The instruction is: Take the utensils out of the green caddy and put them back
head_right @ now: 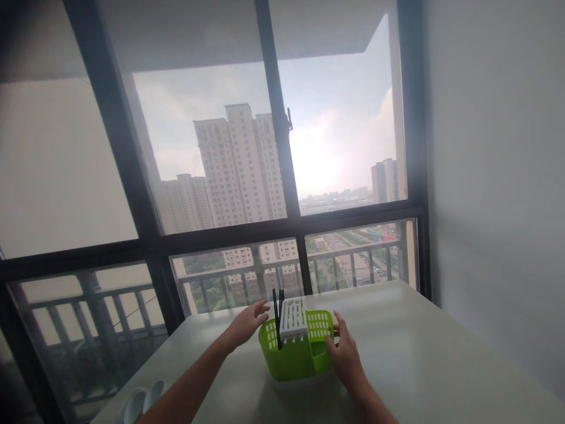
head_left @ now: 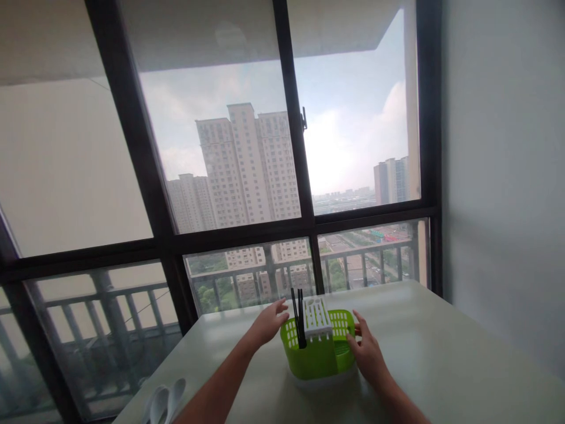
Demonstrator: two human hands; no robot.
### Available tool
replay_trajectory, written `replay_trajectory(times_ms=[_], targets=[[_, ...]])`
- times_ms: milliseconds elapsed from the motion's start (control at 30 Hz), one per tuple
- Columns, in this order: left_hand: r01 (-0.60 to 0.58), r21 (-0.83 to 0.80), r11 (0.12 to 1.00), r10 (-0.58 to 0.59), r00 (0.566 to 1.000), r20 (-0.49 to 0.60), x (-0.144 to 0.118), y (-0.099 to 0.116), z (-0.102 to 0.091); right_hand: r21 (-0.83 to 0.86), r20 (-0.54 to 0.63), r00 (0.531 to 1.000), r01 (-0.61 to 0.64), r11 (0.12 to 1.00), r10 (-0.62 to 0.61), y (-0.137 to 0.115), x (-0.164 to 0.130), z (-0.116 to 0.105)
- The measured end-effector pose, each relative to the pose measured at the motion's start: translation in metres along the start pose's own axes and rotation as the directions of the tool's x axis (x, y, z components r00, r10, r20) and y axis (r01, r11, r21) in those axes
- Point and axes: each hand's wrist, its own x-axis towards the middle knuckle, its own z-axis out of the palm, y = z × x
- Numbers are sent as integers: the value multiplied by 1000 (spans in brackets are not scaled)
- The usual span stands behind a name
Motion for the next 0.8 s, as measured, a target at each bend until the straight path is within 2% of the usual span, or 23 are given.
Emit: replay_trajectory(times_ms=[167, 300, 500, 633, 733, 800], targets=[[-44, -146, 988, 66, 986, 155, 29, 22, 35, 9, 13, 1000, 4, 1000, -4, 4, 1, 2], [-60, -186, 981, 88, 985, 148, 32, 25, 46, -4, -6, 1000, 2, 1000, -2, 8, 2, 3], [-53, -167, 985, 52, 999, -10, 27, 19, 43, -17, -4, 1000, -4, 1000, 4, 10, 2, 4], [-48, -209, 977, 20, 990, -138, 22, 24, 37, -13, -1, 1000, -12, 1000, 12, 7, 2, 2], [-85, -261, 962, 10, 960, -279, 19, 33, 17, -9, 2, 1000, -15, 1000, 15, 4, 1, 0], [-129, -278, 952, 4, 913, -408, 16, 39, -11, -18, 5, 1000, -16, 1000, 16, 2, 0, -1]])
